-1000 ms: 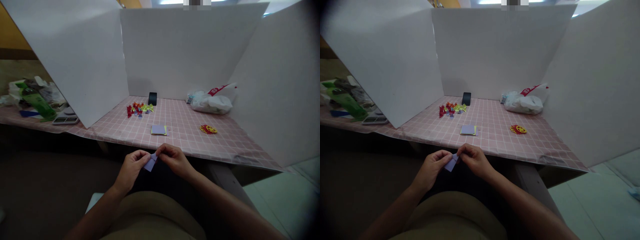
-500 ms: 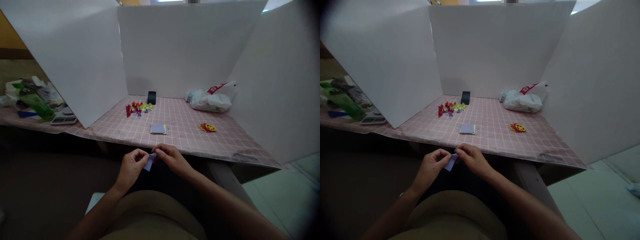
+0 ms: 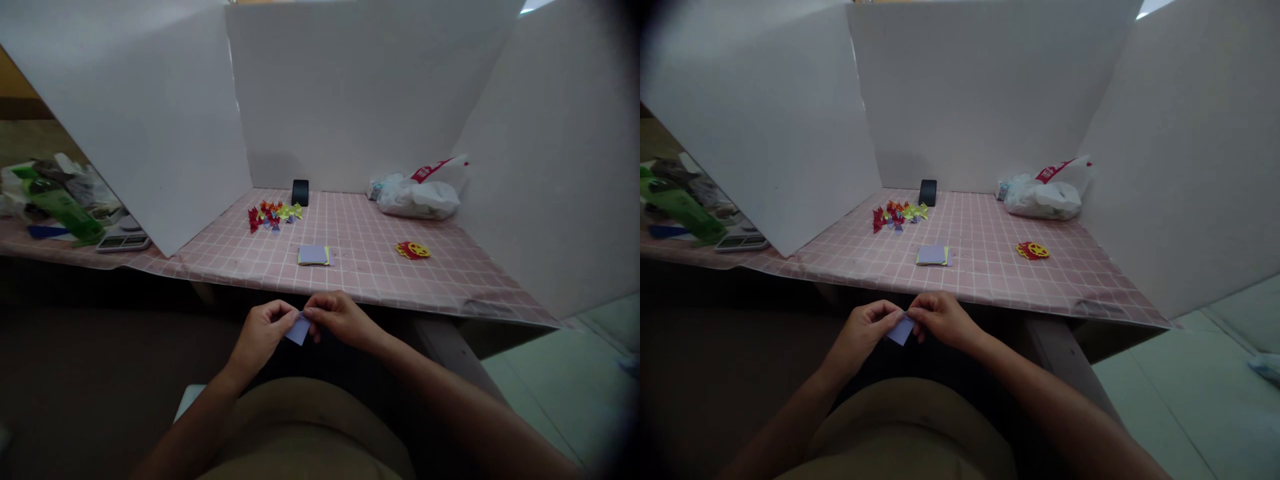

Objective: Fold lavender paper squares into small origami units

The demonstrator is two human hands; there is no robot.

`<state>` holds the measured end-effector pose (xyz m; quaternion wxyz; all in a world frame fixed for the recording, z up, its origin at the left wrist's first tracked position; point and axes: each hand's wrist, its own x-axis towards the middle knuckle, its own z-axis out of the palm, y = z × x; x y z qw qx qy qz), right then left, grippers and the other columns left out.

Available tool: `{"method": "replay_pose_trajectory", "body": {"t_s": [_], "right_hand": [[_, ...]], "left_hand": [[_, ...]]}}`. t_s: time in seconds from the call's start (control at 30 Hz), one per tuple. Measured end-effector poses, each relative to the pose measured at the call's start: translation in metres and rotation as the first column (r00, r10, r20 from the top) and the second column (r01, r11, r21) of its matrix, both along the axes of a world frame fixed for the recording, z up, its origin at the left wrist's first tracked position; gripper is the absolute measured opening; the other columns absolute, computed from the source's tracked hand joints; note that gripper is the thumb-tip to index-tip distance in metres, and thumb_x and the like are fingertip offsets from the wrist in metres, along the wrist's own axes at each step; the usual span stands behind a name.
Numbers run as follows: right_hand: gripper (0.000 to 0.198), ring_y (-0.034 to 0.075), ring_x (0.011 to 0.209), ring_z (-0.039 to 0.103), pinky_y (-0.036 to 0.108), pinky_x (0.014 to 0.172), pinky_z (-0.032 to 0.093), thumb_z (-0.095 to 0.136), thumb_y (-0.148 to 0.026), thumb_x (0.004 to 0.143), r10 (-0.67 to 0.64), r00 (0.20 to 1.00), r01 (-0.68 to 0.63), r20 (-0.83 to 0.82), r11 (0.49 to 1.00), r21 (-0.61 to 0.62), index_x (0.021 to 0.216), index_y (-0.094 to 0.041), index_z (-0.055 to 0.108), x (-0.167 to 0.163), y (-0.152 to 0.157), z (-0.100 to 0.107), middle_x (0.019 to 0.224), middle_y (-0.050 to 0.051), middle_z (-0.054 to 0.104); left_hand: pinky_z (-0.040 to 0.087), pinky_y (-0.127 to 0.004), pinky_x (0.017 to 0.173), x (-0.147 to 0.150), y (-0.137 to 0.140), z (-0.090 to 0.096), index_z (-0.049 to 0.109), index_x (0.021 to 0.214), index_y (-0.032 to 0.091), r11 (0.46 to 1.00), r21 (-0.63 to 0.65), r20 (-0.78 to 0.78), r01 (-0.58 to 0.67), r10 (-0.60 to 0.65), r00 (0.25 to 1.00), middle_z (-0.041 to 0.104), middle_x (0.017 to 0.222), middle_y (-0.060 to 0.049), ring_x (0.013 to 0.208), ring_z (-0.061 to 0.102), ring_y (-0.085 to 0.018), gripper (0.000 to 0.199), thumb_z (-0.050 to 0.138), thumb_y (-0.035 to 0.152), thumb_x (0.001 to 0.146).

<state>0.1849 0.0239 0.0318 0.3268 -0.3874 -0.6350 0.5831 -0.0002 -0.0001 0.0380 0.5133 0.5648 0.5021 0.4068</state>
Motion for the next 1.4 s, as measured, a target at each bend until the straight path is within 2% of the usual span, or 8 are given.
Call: {"method": "replay_pose_trajectory", "body": {"t_s": [0.27, 0.47, 0.67, 0.9, 1.07, 1.23, 1.3, 1.4], "right_hand": [[0.026, 0.01, 0.047, 0.059, 0.023, 0.051, 0.043, 0.056, -0.036, 0.089, 0.004, 0.999, -0.004, 0.037, 1.0, 0.012, 0.072, -0.017, 0.059, 0.003, 0.003, 0.001, 0.06, -0.001, 0.063], [0.028, 0.011, 0.054, 0.06, 0.025, 0.058, 0.045, 0.053, -0.038, 0.093, -0.116, 0.993, 0.118, -0.024, 0.986, 0.118, 0.074, -0.018, 0.057, 0.001, 0.005, -0.001, 0.063, -0.001, 0.063], [0.023, 0.011, 0.051, 0.06, 0.024, 0.056, 0.043, 0.066, -0.037, 0.084, -0.033, 0.998, 0.033, -0.054, 0.999, -0.006, 0.074, -0.016, 0.061, -0.005, -0.001, -0.005, 0.057, -0.002, 0.064], [0.026, 0.01, 0.046, 0.061, 0.022, 0.052, 0.044, 0.065, -0.037, 0.085, -0.029, 0.993, 0.027, -0.113, 0.999, -0.027, 0.072, -0.015, 0.062, 0.001, 0.0, 0.002, 0.056, -0.001, 0.066], [0.033, 0.011, 0.042, 0.06, 0.021, 0.047, 0.044, 0.073, -0.044, 0.079, 0.008, 0.953, -0.077, -0.302, 0.973, -0.219, 0.071, -0.014, 0.06, 0.003, 0.002, -0.001, 0.055, 0.0, 0.067], [0.037, 0.011, 0.041, 0.058, 0.033, 0.063, 0.056, 0.078, -0.047, 0.075, 0.096, 0.907, -0.25, -0.409, 0.905, -0.344, 0.071, -0.015, 0.059, -0.003, -0.001, -0.009, 0.052, -0.003, 0.062], [0.038, 0.011, 0.046, 0.059, 0.034, 0.067, 0.056, 0.075, -0.05, 0.078, 0.109, 0.917, -0.241, -0.383, 0.918, -0.315, 0.073, -0.015, 0.06, -0.004, -0.002, -0.009, 0.057, -0.002, 0.064], [0.042, 0.014, 0.064, 0.064, 0.031, 0.073, 0.052, 0.057, -0.056, 0.091, 0.008, 0.956, -0.052, -0.293, 0.988, -0.144, 0.084, -0.016, 0.065, -0.003, -0.002, -0.003, 0.072, 0.003, 0.068]], "left_hand": [[0.035, -0.022, 0.053, 0.0, 0.0, 0.001, 0.061, 0.068, 0.015, 0.999, -0.014, -0.001, -0.032, 0.032, 0.999, 0.055, 0.061, 0.002, 0.057, 0.044, -0.01, 0.028, 0.069, 0.041, 0.075], [0.032, -0.021, 0.049, 0.0, 0.002, -0.002, 0.06, 0.068, 0.016, 0.998, -0.021, 0.023, -0.056, 0.056, 0.998, 0.052, 0.059, 0.003, 0.053, 0.04, -0.009, 0.027, 0.068, 0.041, 0.075], [0.036, -0.022, 0.052, 0.001, 0.0, -0.002, 0.061, 0.066, 0.015, 1.0, -0.008, 0.018, -0.025, 0.025, 1.0, 0.057, 0.061, 0.001, 0.056, 0.046, -0.011, 0.027, 0.069, 0.039, 0.076], [0.041, -0.023, 0.06, -0.005, 0.005, -0.011, 0.069, 0.076, 0.015, 0.999, -0.006, 0.148, 0.048, -0.046, 0.988, 0.061, 0.065, 0.0, 0.061, 0.051, -0.011, 0.025, 0.065, 0.038, 0.085], [0.047, -0.026, 0.073, -0.006, 0.009, -0.017, 0.072, 0.098, 0.021, 0.981, 0.184, 0.224, 0.059, -0.1, 0.97, 0.068, 0.085, -0.002, 0.079, 0.062, -0.015, 0.017, 0.072, 0.025, 0.082], [0.048, -0.027, 0.076, -0.003, 0.006, -0.009, 0.074, 0.079, 0.019, 0.886, 0.457, 0.163, 0.077, -0.168, 0.972, 0.063, 0.084, -0.003, 0.081, 0.061, -0.016, 0.004, 0.071, 0.02, 0.082], [0.047, -0.027, 0.076, -0.004, 0.004, -0.006, 0.072, 0.076, 0.018, 0.904, 0.425, 0.16, 0.05, -0.129, 0.979, 0.063, 0.083, -0.003, 0.081, 0.061, -0.016, 0.006, 0.072, 0.02, 0.081], [0.045, -0.026, 0.07, -0.007, 0.002, -0.004, 0.07, 0.078, 0.017, 0.982, 0.188, 0.173, 0.016, -0.049, 0.984, 0.065, 0.077, -0.002, 0.073, 0.059, -0.014, 0.009, 0.073, 0.025, 0.08]]}}
